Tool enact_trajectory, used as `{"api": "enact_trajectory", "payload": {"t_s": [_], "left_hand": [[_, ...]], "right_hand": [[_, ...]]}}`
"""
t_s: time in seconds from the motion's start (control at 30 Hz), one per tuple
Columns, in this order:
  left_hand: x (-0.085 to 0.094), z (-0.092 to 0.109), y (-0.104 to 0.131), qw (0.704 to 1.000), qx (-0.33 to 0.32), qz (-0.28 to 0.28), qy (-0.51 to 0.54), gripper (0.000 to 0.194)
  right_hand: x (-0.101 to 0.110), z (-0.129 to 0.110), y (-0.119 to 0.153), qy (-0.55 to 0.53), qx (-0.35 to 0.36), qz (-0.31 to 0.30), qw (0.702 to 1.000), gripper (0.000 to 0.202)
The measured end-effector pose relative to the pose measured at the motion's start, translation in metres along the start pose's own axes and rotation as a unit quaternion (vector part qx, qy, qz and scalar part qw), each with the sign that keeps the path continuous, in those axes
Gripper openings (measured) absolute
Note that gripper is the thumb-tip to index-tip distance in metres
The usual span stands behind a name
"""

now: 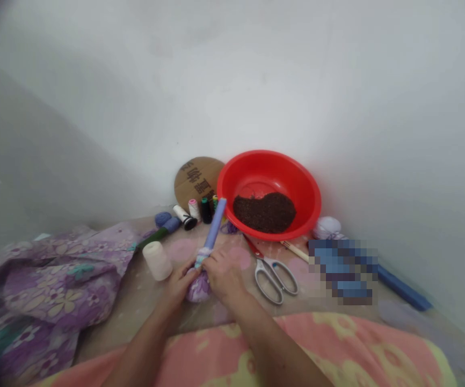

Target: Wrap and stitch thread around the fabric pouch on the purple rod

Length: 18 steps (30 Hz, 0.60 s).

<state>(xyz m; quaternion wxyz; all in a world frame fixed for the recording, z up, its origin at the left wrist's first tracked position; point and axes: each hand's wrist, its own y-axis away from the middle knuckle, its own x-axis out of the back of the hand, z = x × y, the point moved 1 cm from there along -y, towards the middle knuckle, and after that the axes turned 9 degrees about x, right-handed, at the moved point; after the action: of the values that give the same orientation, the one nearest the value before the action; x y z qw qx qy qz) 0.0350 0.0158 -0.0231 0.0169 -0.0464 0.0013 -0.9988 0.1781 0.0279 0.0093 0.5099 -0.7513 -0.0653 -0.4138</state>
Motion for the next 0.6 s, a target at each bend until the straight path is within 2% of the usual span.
{"api": "enact_trajectory", "payload": {"t_s": [0.3, 0.37, 0.43, 0.5, 0.6], "left_hand": [[-0.007, 0.012, 0.005, 1.0, -0.011, 0.007, -0.027, 0.033], [-0.008, 0.013, 0.005, 1.0, -0.004, 0.006, -0.021, 0.035], [-0.009, 0.011, 0.005, 1.0, -0.001, 0.004, -0.005, 0.038], [-0.008, 0.008, 0.003, 1.0, 0.009, 0.005, 0.012, 0.041], [-0.004, 0.002, 0.0, 0.999, 0.037, 0.009, 0.031, 0.041]], "right_hand": [[0.008, 0.001, -0.008, 0.043, 0.008, -0.042, 0.998, 0.019], [0.009, -0.003, -0.01, -0.013, 0.025, -0.034, 0.999, 0.02], [0.009, -0.007, -0.011, -0.128, 0.01, 0.011, 0.992, 0.019], [0.007, -0.007, -0.012, -0.289, -0.07, 0.071, 0.952, 0.018], [0.008, 0.006, -0.014, -0.486, -0.22, 0.16, 0.831, 0.014]]}}
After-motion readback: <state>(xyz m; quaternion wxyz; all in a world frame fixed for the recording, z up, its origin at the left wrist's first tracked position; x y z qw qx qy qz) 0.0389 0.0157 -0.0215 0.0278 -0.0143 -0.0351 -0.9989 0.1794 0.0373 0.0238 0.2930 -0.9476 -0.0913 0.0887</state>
